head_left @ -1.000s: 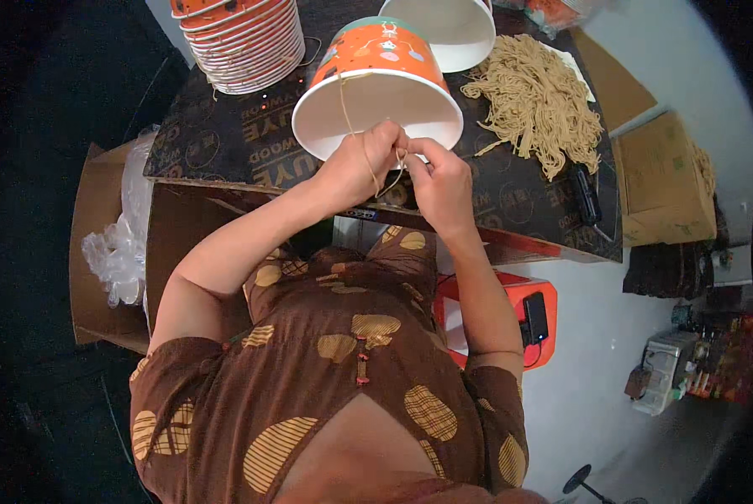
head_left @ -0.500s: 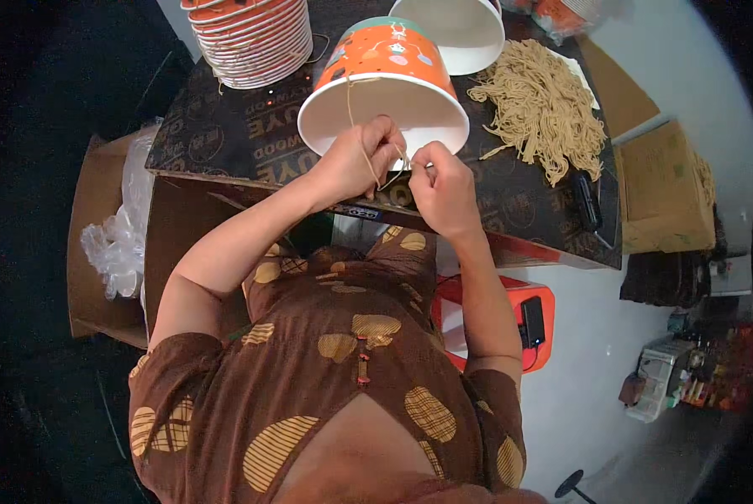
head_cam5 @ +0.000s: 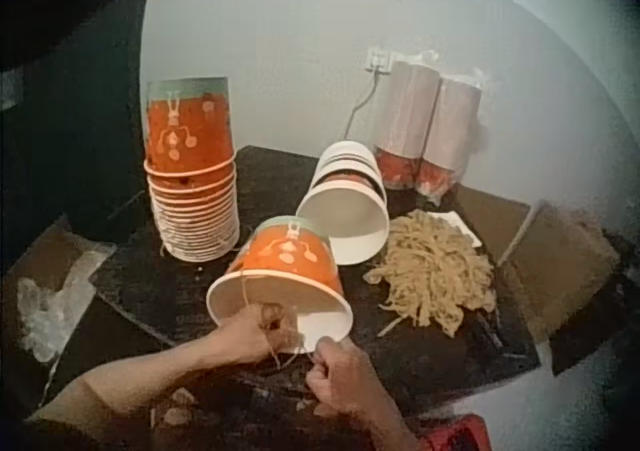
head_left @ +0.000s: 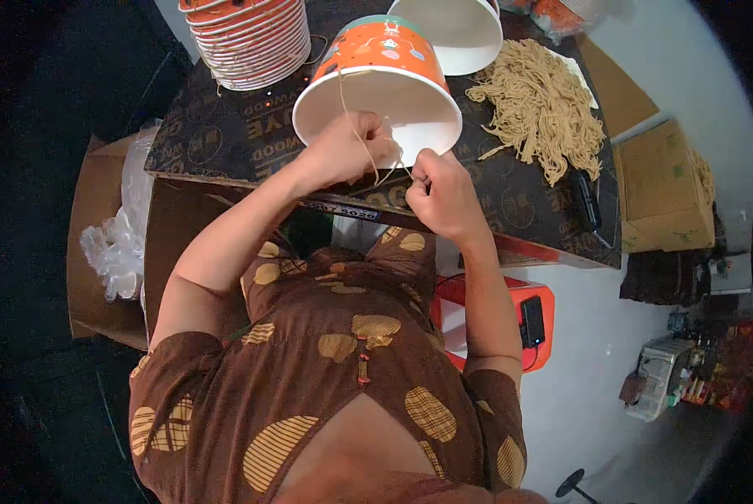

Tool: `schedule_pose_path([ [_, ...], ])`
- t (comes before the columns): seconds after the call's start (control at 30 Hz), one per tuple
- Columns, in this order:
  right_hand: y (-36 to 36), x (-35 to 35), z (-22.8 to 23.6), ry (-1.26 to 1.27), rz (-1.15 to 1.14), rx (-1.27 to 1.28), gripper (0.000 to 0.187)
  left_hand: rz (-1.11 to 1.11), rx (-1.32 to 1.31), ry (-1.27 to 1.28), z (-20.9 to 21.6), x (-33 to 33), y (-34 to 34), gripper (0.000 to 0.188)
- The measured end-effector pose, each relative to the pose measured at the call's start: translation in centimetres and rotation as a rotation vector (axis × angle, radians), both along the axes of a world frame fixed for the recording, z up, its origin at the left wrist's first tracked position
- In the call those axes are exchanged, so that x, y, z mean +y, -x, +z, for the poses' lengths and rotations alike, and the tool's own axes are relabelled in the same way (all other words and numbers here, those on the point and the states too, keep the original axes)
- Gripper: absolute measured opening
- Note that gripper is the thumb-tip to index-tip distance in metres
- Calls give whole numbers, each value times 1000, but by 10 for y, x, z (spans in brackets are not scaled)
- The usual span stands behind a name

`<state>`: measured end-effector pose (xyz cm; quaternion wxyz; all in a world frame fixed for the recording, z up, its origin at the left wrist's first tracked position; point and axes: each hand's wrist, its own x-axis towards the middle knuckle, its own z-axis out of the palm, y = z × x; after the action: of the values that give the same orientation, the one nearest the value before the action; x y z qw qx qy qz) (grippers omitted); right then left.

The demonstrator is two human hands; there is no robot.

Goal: Threading elastic cords through pre-punched holes in paper buckets to attach handles.

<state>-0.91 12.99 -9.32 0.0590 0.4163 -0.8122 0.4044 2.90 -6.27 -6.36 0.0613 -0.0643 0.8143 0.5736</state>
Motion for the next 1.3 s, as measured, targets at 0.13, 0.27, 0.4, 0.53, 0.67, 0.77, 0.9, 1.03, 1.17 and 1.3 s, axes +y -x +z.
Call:
schedule_pose_path([
  [0.13,0,-1,1,-5,7,-1,12,-57,30,-273,-6,-2,2,15],
  [0.27,1,0,4,9,41,-14,12,-90,6,-518,-6,2,4,15],
  [0.4,1,1,6,8,66,-30,12,-34,22,-597,-7,8,6,15],
  [0.53,3,3,6,22,73,-50,12,-77,-10,-557,-1,8,5,17],
  [0.67,10,4,0,46,101,12,10,-3,-13,-332,-4,17,4,22],
  [0.77,6,4,0,119,21,-25,8,61,50,-361,-12,24,2,23],
  [0.9,-18,1,7,105,-172,-52,4,131,95,-451,-13,27,1,23],
  [1.03,-34,-3,-2,143,-373,-29,8,129,35,-385,-7,27,0,24],
  [1.17,-36,-11,-2,7,-467,-28,14,140,120,-358,-10,29,0,24],
  [1.3,-33,-26,8,-213,-524,-55,22,179,176,-289,-16,30,2,23],
])
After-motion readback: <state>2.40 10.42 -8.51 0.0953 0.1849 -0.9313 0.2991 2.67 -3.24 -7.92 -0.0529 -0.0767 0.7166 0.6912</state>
